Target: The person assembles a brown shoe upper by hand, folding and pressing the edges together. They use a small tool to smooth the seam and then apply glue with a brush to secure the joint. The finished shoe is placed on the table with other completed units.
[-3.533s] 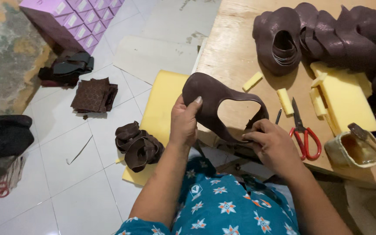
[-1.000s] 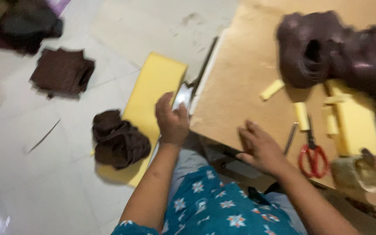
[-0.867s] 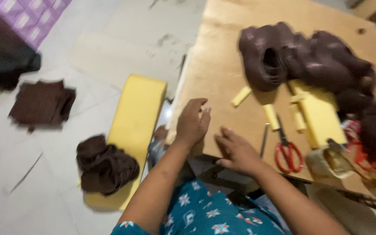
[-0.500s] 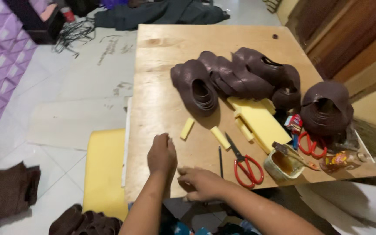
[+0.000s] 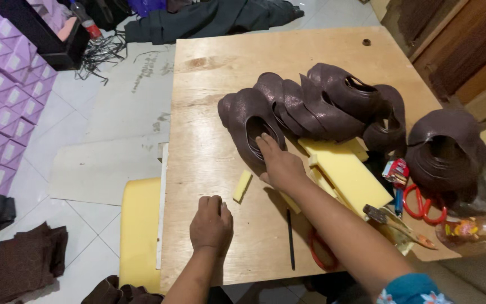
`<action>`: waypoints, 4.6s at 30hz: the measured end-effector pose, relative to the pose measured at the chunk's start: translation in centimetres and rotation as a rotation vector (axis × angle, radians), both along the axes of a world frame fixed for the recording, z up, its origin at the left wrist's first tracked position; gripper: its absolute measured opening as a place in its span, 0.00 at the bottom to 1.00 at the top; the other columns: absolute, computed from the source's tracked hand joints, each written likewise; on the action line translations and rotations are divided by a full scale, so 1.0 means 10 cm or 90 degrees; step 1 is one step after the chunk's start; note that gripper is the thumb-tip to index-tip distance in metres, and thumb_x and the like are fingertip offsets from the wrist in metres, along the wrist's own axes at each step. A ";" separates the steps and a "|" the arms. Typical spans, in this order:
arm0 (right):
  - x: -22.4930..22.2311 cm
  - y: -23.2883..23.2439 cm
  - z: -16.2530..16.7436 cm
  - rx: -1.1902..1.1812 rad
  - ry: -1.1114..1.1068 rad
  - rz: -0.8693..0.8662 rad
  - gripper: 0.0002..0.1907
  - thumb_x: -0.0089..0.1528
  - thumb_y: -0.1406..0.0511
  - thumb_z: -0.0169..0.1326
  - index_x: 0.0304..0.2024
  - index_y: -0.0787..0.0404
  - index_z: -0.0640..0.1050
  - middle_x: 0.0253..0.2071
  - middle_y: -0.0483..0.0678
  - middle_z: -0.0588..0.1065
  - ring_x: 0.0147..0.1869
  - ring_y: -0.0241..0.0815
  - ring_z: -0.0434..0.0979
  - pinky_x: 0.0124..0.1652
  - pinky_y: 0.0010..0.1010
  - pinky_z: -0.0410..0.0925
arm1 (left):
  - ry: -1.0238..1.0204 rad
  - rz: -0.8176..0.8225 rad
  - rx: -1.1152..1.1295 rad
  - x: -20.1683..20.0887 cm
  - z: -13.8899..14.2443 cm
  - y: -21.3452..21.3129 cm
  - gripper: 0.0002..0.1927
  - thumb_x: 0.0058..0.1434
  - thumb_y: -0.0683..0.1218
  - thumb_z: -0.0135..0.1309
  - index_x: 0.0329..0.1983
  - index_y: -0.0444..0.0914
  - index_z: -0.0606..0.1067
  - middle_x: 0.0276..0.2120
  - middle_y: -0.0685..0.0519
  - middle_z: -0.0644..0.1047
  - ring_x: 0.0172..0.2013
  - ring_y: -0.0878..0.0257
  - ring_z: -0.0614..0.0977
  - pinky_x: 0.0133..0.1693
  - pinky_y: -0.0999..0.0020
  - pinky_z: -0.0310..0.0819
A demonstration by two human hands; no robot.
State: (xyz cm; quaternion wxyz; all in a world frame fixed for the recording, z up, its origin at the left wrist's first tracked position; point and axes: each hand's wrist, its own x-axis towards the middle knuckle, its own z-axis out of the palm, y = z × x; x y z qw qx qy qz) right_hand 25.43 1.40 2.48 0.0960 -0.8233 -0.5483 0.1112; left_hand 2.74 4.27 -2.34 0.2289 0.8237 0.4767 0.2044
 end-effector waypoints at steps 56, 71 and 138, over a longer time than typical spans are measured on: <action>-0.46 -1.29 -0.21 0.394 -0.006 0.063 0.22 0.47 0.69 0.61 0.46 0.59 0.79 0.49 0.51 0.74 0.55 0.54 0.73 0.54 0.44 0.66 | -0.139 0.054 -0.127 -0.04 -0.22 0.08 0.32 0.64 0.56 0.52 0.68 0.39 0.62 0.51 0.44 0.76 0.48 0.45 0.80 0.48 0.52 0.74; -0.05 -0.14 -0.30 0.469 -0.004 0.039 0.21 0.53 0.69 0.66 0.50 0.63 0.79 0.53 0.53 0.72 0.54 0.56 0.76 0.51 0.42 0.70 | -0.117 0.059 -0.101 -0.06 -0.11 0.07 0.30 0.62 0.57 0.52 0.63 0.39 0.67 0.48 0.46 0.76 0.47 0.48 0.80 0.48 0.53 0.74; -1.00 -1.91 -0.68 0.432 1.017 -0.299 0.08 0.64 0.71 0.53 0.45 0.63 0.71 0.33 0.46 0.77 0.33 0.34 0.78 0.37 0.28 0.74 | -0.204 -0.200 -0.568 -0.42 0.37 -1.08 0.20 0.64 0.56 0.57 0.38 0.33 0.80 0.27 0.52 0.78 0.29 0.67 0.76 0.31 0.70 0.68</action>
